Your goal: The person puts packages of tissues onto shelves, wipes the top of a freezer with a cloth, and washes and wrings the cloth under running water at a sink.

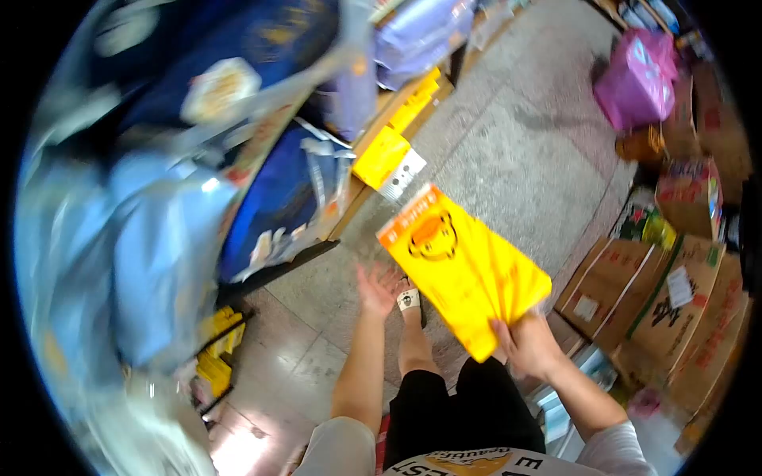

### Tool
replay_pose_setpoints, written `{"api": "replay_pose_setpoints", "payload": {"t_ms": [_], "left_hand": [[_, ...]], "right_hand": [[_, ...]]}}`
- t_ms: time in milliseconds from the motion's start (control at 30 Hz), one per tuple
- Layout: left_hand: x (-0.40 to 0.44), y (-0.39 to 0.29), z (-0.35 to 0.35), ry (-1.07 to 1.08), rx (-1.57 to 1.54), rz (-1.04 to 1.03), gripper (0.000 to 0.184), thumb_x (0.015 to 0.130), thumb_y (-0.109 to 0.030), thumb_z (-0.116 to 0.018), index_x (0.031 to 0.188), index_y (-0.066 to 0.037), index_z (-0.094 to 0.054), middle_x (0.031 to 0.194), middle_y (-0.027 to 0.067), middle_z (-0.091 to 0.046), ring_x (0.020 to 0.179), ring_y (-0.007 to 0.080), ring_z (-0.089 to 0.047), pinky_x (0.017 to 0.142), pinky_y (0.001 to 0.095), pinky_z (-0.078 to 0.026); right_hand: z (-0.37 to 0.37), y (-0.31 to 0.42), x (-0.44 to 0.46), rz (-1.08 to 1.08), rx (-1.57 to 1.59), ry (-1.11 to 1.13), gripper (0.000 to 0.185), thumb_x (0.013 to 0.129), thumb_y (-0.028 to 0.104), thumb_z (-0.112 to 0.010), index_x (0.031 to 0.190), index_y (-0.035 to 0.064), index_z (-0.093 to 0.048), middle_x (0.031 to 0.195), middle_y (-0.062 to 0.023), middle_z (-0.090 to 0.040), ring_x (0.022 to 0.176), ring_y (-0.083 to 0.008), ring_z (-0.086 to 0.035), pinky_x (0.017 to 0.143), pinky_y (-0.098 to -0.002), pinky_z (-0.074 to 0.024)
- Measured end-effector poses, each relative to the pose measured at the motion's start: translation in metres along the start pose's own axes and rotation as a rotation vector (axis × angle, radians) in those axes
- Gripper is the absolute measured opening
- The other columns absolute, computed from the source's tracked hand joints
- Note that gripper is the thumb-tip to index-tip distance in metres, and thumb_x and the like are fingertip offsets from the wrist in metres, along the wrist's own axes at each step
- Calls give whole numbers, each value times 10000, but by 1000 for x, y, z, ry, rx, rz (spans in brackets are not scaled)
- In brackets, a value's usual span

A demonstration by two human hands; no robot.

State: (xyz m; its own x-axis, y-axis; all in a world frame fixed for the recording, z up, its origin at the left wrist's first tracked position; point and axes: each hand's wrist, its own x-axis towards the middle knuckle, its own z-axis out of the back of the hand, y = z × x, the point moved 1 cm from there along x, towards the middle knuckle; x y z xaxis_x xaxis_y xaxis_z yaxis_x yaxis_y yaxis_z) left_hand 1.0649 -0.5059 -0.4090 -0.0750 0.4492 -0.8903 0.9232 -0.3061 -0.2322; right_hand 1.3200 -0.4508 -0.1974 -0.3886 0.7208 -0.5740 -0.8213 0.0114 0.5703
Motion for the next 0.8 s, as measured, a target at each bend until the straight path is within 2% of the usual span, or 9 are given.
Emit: {"api": "replay_pose_setpoints", "payload": {"t_ms": [33,100,167,200,233,333,533,600,800], "left_hand": [[-21,7,0,-55,26,-26,781,779,-635,-349,1320,-82,-240,1287,191,-337,1173,316,-337,963,449,-241],[-67,19,14,-131,-10,-76,763,785,-617,-363,1325,-93,-236,1290,171,-354,1159,308,-358,943,441,-281],[-125,24,48,221,-71,-11,687,799,-587,-371,1264,-81,-368,1214,124,-455,1100,257,-420,917,392,-317],[-160,22,53,227,-160,25,581,808,-548,-403,1148,-87,-501,1111,73,-542,1017,209,-488,875,354,-355],[-206,20,70,200,-247,-89,581,808,-548,-403,1148,-87,-501,1111,73,-542,1017,209,-488,875,354,-355],[-281,32,137,191,-166,-207,476,807,-482,-478,1018,-64,-561,993,62,-600,915,185,-546,838,353,-401],[-469,45,235,21,-152,-443,456,816,-336,-546,1139,-23,-471,1073,115,-560,983,182,-539,838,324,-445],[-525,58,251,-36,158,-622,511,761,-200,-622,1184,-16,-402,1107,118,-532,981,209,-540,844,330,-441],[-599,91,313,-126,-208,-821,591,694,-60,-631,1212,-16,-352,1115,122,-515,992,225,-528,856,355,-432]], "right_hand": [[1,5,-27,213,20,-213,378,846,216,-461,576,-37,-542,528,-211,-520,517,-370,-537,504,-432,-438],[29,21,-80,169,-84,154,365,844,205,-462,581,-32,-550,539,-207,-529,531,-370,-540,512,-430,-439],[42,48,-122,280,-175,292,346,837,191,-473,586,-30,-559,559,-199,-544,546,-371,-542,518,-426,-439],[43,56,-135,451,-160,258,326,827,183,-493,598,-37,-569,568,-197,-549,587,-369,-549,551,-422,-444],[42,75,-156,624,-178,219,317,815,183,-514,595,-37,-574,595,-202,-557,620,-367,-554,587,-421,-448],[50,106,-180,770,-376,384,302,815,211,-521,653,-35,-587,648,-206,-565,625,-375,-552,597,-420,-448],[-5,190,-192,940,-730,416,350,843,260,-482,716,-50,-583,808,-224,-573,645,-374,-560,601,-420,-459],[-38,215,-198,1024,-724,386,339,844,261,-482,742,-46,-584,852,-222,-566,662,-376,-560,613,-416,-461],[-155,309,-207,1191,-726,303,286,831,246,-498,829,-29,-577,895,-200,-562,737,-365,-561,661,-404,-452]]}}
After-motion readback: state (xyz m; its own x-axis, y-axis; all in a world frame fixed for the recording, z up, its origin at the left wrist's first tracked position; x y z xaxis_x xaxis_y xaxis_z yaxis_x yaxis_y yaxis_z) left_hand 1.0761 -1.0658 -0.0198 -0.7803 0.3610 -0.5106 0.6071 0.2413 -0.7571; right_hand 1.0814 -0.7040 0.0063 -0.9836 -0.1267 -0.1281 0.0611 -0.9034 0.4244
